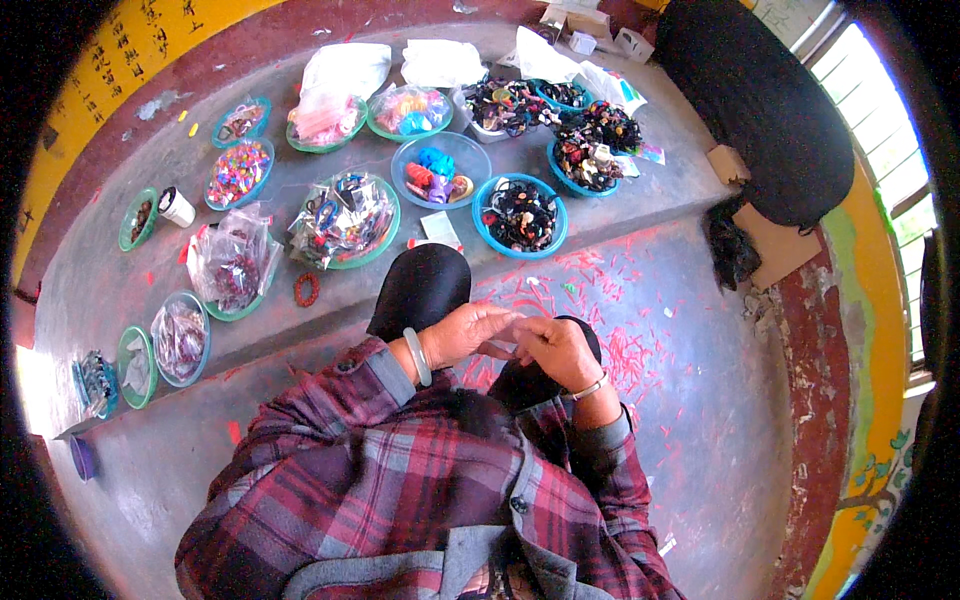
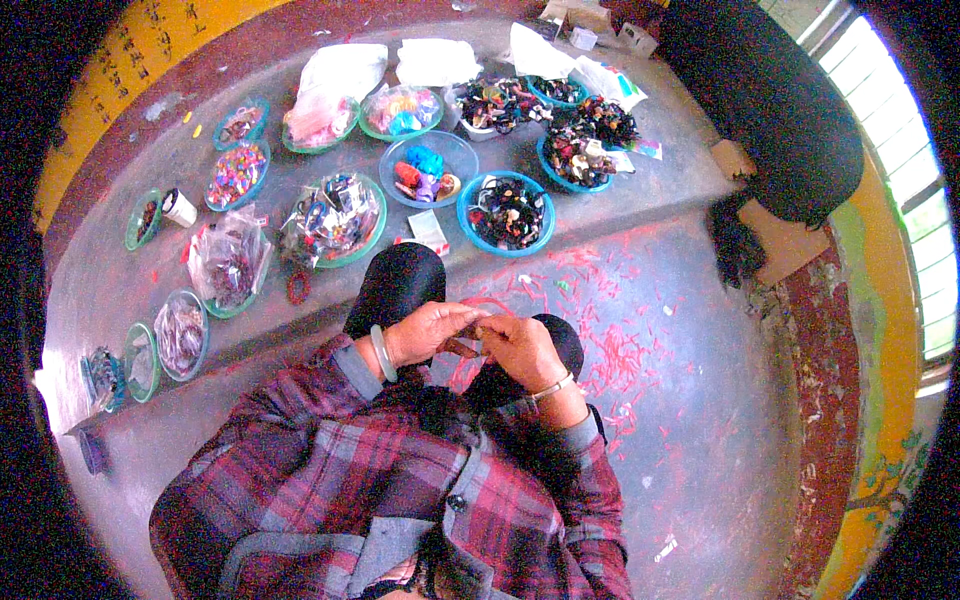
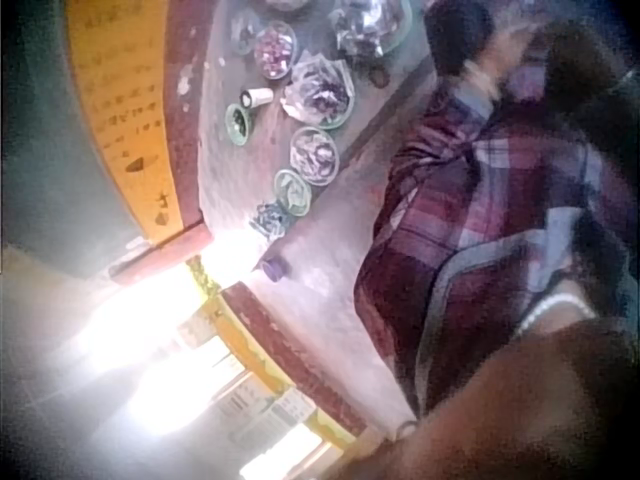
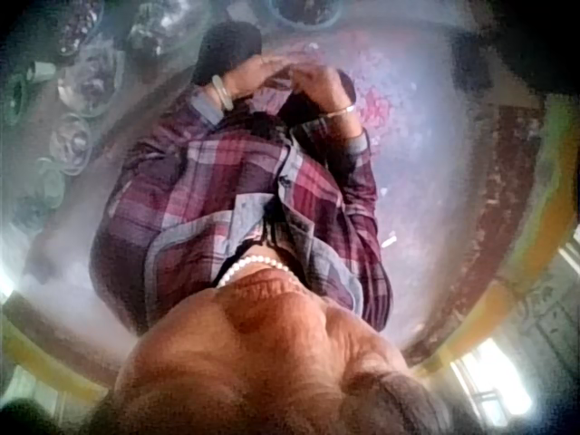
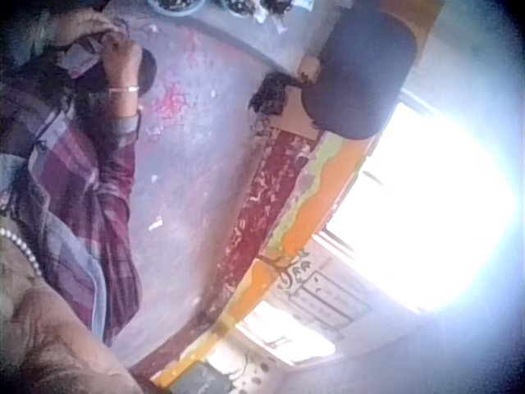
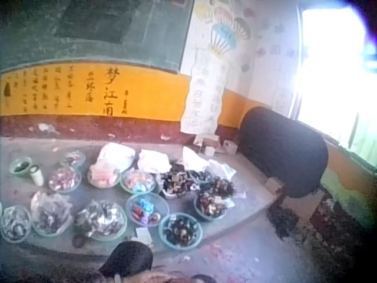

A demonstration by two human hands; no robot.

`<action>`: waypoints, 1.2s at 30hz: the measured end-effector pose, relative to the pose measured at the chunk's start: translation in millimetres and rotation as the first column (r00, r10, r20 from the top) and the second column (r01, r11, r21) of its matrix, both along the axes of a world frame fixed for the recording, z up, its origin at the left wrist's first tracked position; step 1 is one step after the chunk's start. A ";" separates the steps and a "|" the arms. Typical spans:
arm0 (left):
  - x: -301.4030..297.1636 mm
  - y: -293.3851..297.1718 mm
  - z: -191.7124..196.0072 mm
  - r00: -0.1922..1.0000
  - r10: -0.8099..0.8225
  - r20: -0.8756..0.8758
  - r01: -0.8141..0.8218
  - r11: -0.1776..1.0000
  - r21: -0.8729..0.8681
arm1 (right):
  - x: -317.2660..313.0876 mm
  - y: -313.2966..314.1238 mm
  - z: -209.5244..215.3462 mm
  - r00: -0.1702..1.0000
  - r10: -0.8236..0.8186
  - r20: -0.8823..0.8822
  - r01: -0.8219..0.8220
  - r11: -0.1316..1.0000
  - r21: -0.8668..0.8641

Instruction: The person sits on the floor and packs small hair accessories into clear plastic bags. They pick up items from blue bowls, place them into bags, and seal them by hand. The person handles the items one at a time, organizing them into separate packages.

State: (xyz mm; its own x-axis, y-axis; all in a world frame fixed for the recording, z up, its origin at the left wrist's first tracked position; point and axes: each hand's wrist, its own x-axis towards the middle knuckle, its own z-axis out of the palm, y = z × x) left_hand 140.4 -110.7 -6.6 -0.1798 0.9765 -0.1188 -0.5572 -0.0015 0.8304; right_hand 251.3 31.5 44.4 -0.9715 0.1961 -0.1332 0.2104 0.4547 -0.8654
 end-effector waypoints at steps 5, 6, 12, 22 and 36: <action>0.1 -0.2 -8.3 0.998 0.038 0.055 -0.038 0.999 -0.004 | 0.8 5.4 1.7 1.000 0.005 0.007 -0.005 0.998 0.066; -1.0 0.1 -9.6 0.997 0.028 0.066 -0.028 1.000 0.004 | 1.3 7.5 0.4 1.000 0.006 0.027 -0.008 0.998 0.059; -1.7 0.0 -11.4 0.996 0.017 0.082 -0.019 0.999 0.029 | 1.4 9.7 0.1 0.998 0.018 0.068 -0.022 0.998 0.059; -3.1 -0.5 -13.5 0.990 -0.004 0.142 -0.006 0.997 0.071 | 1.4 11.4 0.1 0.998 -0.006 0.065 0.002 0.998 0.068; -3.9 -1.1 -12.9 0.987 0.111 0.113 -0.106 0.993 -0.048 | -2.3 -1.8 15.7 0.997 -0.047 -0.057 0.059 0.969 0.239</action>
State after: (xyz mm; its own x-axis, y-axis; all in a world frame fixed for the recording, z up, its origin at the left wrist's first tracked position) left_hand 136.5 -111.8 -19.5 -0.2669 0.9459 -0.1848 -0.6476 -0.0340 0.7612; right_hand 249.0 29.6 60.1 -0.9632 0.2676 -0.0264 0.1982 0.6399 -0.7425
